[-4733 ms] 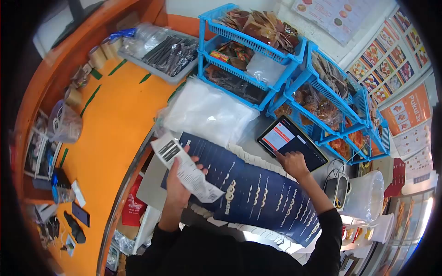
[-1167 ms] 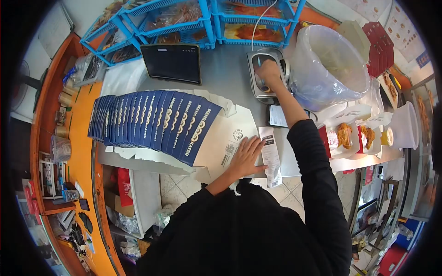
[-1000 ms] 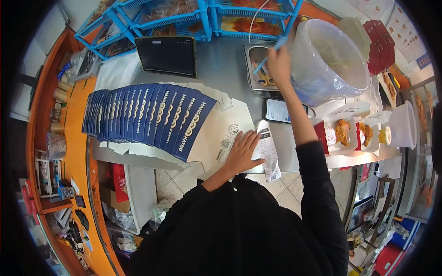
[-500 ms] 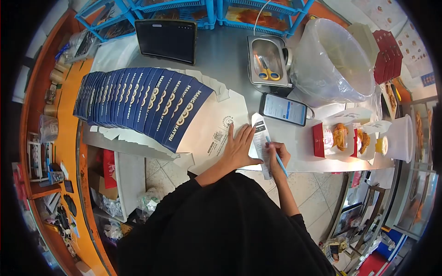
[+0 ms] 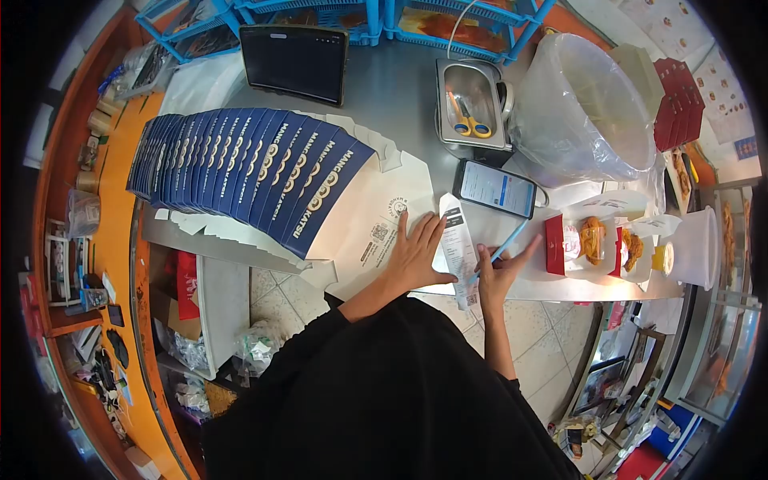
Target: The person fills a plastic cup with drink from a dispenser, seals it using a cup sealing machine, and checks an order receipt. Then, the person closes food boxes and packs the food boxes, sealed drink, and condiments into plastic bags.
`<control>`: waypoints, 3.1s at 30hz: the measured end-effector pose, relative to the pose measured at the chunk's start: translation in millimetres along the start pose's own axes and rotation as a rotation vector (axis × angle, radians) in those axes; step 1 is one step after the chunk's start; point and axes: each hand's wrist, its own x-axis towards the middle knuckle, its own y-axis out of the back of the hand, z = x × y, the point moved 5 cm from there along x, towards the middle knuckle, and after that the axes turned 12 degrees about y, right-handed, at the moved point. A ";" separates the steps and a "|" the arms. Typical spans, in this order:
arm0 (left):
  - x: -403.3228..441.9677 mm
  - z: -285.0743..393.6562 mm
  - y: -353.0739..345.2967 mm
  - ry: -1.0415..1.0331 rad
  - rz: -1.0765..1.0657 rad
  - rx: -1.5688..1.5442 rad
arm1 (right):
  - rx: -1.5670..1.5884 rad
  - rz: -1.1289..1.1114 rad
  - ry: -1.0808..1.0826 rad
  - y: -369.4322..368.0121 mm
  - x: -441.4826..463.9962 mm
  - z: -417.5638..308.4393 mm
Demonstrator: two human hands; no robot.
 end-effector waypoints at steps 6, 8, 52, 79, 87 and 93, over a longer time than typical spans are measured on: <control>0.5 -1.3 -3.2 0.000 -0.003 0.023 | 0.363 -0.275 -0.056 -18.1 5.7 -16.4; 0.1 -1.8 -4.3 -0.005 0.000 0.022 | 0.272 -0.379 0.017 -21.0 -5.0 1.2; -0.3 0.1 -0.8 -0.010 0.126 0.096 | -0.308 -0.389 0.120 5.7 -19.0 27.2; -2.3 4.0 1.8 -0.026 0.138 0.058 | -0.663 -0.215 0.720 -13.8 91.7 -67.1; -4.2 12.6 -5.6 -0.101 0.046 0.161 | -1.315 0.105 0.298 130.7 22.1 -23.0; -4.4 21.1 -13.2 -0.042 -0.082 0.149 | -1.009 -0.119 0.323 122.0 16.6 -26.0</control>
